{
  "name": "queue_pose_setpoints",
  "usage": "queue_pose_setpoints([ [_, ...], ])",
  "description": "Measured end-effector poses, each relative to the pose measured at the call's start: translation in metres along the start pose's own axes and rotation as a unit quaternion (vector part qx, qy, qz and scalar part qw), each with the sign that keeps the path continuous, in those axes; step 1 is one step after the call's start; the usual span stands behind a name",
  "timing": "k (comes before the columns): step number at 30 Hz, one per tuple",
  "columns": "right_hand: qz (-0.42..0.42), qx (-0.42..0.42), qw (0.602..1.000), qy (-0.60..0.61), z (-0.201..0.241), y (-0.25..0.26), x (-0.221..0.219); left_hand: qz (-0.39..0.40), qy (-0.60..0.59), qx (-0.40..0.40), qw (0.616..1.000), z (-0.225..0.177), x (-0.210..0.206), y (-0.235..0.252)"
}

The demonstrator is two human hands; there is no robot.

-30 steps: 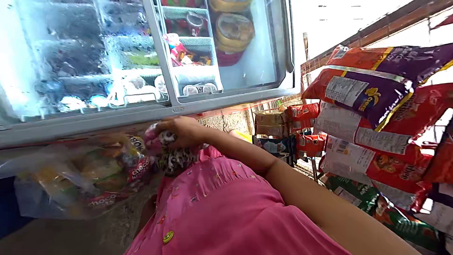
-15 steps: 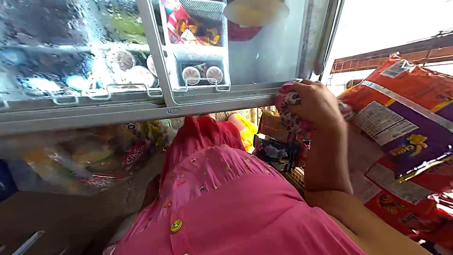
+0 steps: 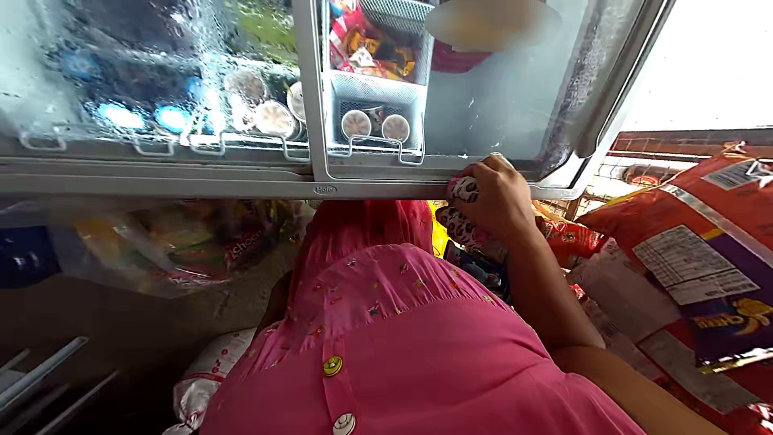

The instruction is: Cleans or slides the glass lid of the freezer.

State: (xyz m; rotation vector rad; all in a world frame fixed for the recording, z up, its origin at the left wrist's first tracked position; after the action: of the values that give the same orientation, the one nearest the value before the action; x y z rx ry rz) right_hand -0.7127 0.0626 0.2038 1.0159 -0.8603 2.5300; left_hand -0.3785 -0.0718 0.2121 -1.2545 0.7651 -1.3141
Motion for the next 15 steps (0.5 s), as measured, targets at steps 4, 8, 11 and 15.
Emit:
queue_pose_setpoints([
  [4, 0.036, 0.088, 0.995, 0.015, 0.035, 0.018, -0.028, -0.135, 0.018, -0.331, 0.934, 0.143, -0.062, 0.180],
  [8, 0.099, 0.156, 0.983, 0.022, 0.084, 0.039, -0.060, -0.011, 0.038, -0.149, 0.988, 0.133, -0.043, 0.188],
  [11, 0.144, 0.211, 0.966, 0.041, 0.135, 0.060, -0.089, -0.049, 0.094, -0.256, 0.961, 0.167, -0.038, 0.255],
  [15, 0.131, 0.272, 0.950, 0.074, 0.216, 0.088, -0.107, -0.209, 0.152, -0.421, 0.870, 0.130, 0.038, 0.196],
])
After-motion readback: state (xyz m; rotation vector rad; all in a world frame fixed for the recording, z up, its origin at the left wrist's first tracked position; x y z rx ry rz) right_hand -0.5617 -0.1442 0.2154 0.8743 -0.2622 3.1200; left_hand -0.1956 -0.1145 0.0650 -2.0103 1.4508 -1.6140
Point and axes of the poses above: each hand's wrist, its own y-axis towards the middle knuckle, its own x-axis out of the back of the hand, z = x × y, the point moved 1 cm from there along y, towards the middle knuckle, and after that the axes turned 15 degrees about y, right-handed, at the moved point
